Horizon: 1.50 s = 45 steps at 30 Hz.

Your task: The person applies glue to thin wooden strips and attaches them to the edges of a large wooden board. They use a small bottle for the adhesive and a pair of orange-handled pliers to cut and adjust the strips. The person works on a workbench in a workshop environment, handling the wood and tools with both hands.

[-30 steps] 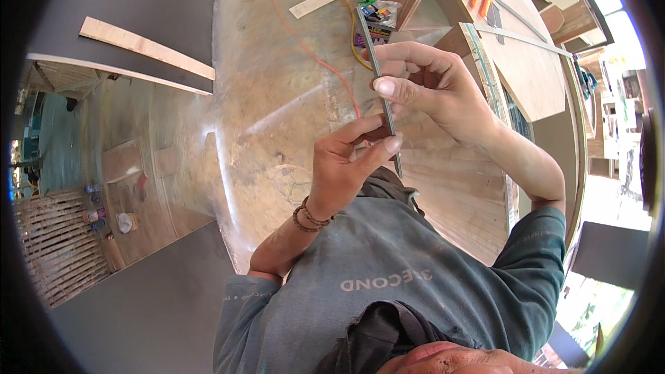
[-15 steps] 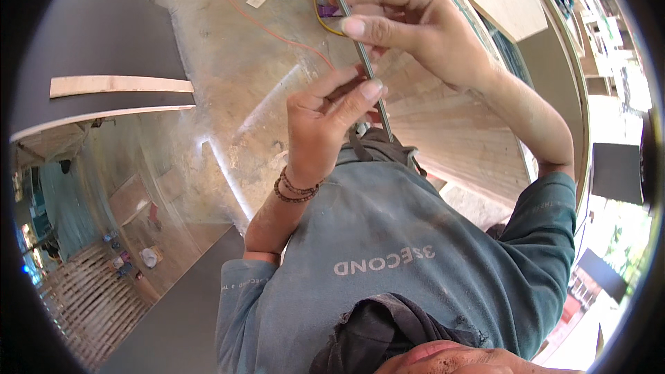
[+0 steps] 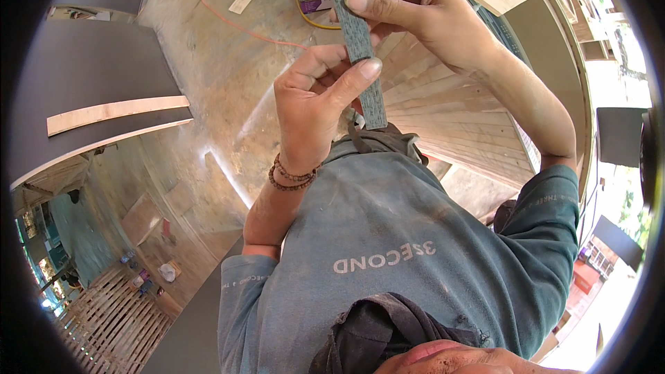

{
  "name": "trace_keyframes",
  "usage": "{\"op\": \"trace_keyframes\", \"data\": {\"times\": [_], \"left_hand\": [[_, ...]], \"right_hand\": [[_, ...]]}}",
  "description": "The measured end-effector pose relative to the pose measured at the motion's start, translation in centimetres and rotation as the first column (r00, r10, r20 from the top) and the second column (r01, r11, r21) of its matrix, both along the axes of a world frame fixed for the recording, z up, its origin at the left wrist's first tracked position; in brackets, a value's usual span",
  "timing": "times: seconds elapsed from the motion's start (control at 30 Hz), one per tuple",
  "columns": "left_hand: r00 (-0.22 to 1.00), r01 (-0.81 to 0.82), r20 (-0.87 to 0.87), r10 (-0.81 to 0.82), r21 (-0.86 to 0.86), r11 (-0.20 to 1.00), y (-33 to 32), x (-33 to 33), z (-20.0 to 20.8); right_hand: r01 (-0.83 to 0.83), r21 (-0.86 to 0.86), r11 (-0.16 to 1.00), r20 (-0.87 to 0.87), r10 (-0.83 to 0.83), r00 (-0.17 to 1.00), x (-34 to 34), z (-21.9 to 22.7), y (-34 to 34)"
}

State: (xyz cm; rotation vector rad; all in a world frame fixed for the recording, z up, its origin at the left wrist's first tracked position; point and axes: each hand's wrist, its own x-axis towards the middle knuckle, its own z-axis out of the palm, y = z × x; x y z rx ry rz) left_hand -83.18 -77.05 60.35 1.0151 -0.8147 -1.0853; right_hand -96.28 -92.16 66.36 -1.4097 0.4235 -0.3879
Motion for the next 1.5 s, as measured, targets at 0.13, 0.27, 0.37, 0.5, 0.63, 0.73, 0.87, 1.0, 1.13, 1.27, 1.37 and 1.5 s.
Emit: {"op": "trace_keyframes", "data": {"times": [0.13,0.27,0.37,0.5,0.63,0.73,0.87,1.0,1.13,1.27,1.37,1.5], "left_hand": [[0.971,0.093,-0.223,-0.090,0.003,0.996,-1.0,-0.8,1.5],[0.937,0.326,-0.129,-0.324,0.000,0.945,-2.3,0.1,1.6],[0.938,0.333,-0.113,-0.327,0.036,0.942,-3.2,-0.1,1.3],[0.963,0.259,-0.091,-0.252,0.071,0.963,-3.9,-0.9,1.4],[0.982,0.190,-0.039,-0.187,0.092,0.978,-4.5,-1.1,1.4],[0.986,0.164,-0.006,-0.164,0.098,0.982,-4.9,-1.2,1.4],[0.989,0.140,0.029,-0.144,0.105,0.985,-5.3,-1.4,1.3],[0.991,0.120,0.052,-0.125,0.102,0.988,-5.6,-1.6,1.5],[0.988,0.100,0.104,-0.110,0.098,0.990,-5.8,-1.8,1.4],[0.991,0.090,0.084,-0.099,0.102,0.991,-6.3,-2.0,1.0],[0.989,0.082,0.110,-0.097,0.135,0.987,-6.4,-2.1,0.7],[0.977,0.047,0.203,-0.071,0.120,0.992,-6.5,-2.2,0.1]], "right_hand": [[-0.054,0.208,0.977,0.022,0.050,0.998,-1.3,0.7,-1.2],[-0.075,0.312,0.947,0.144,0.031,0.989,-2.3,0.7,-1.6],[0.074,0.149,0.986,0.048,-0.082,0.995,-2.1,0.5,-1.4],[0.083,0.036,0.996,0.004,-0.084,0.996,-2.8,0.1,-2.4],[0.081,0.085,0.993,-0.037,-0.078,0.996,-3.0,0.7,-2.8],[0.085,0.196,0.977,-0.014,-0.084,0.996,-2.7,0.7,-3.0],[0.068,0.202,0.977,-0.039,-0.061,0.997,-2.8,0.8,-3.6],[-0.004,0.157,0.988,0.031,-0.001,1.000,-3.1,-0.5,-4.9],[0.025,0.005,1.000,0.055,-0.025,0.998,-3.0,-0.8,-5.0],[0.057,-0.221,0.974,-0.003,-0.060,0.998,-3.4,0.0,-4.6],[0.114,-0.221,0.969,0.023,-0.111,0.994,-3.5,-0.1,-4.2],[0.139,-0.195,0.971,-0.034,-0.148,0.988,-3.6,0.7,-4.2]]}}
